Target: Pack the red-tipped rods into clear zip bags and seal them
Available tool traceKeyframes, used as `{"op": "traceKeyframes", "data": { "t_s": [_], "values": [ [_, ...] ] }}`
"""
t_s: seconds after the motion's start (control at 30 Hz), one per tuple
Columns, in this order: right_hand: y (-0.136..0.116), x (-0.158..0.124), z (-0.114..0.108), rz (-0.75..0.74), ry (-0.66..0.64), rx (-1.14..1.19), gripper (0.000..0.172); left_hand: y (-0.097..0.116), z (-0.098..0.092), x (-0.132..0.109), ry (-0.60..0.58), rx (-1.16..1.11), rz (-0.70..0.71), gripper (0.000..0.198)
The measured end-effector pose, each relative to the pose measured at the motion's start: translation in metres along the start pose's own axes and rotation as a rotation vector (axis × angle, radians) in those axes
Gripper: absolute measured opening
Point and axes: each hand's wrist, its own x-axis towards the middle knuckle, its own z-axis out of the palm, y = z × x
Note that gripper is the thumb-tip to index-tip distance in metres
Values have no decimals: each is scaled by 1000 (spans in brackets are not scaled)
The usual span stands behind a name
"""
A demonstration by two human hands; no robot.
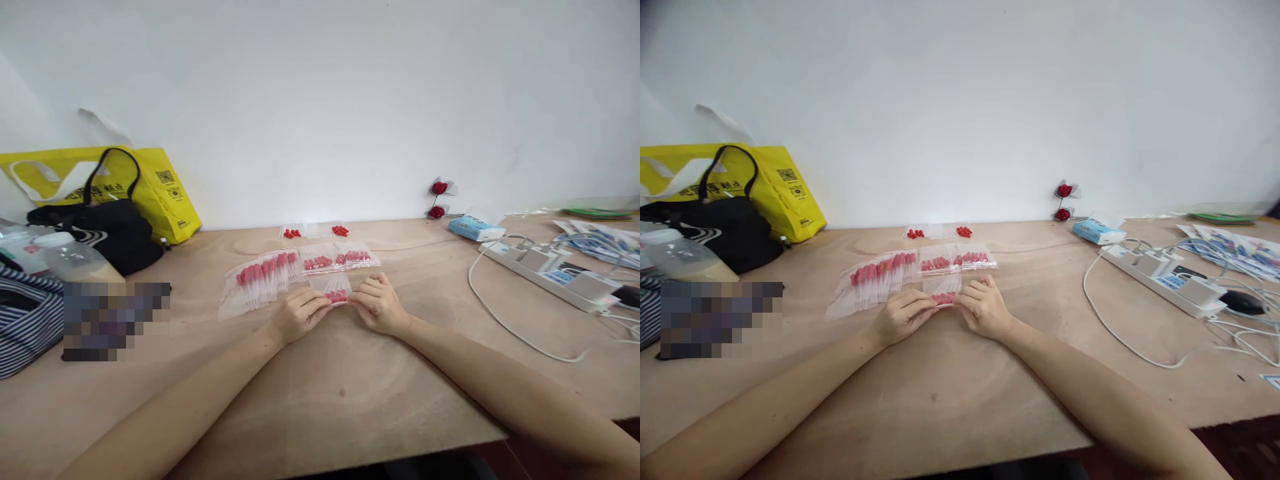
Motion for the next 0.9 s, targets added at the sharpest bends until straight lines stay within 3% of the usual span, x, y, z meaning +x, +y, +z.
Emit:
{"op": "traceKeyframes", "data": {
  "t_s": [0.43, 0.7, 0.9],
  "values": [
    [-11, 6, 7, 3, -66, 29, 12, 5, 4, 8, -1, 117, 130, 7],
    [-5, 0, -2, -21, -84, 20, 14, 6, -11, 2, -27, 61, 37, 9],
    [-1, -9, -3, 56, -190, 78, 14, 5, -19, -7, -46, 1, -19, 13]
  ]
}}
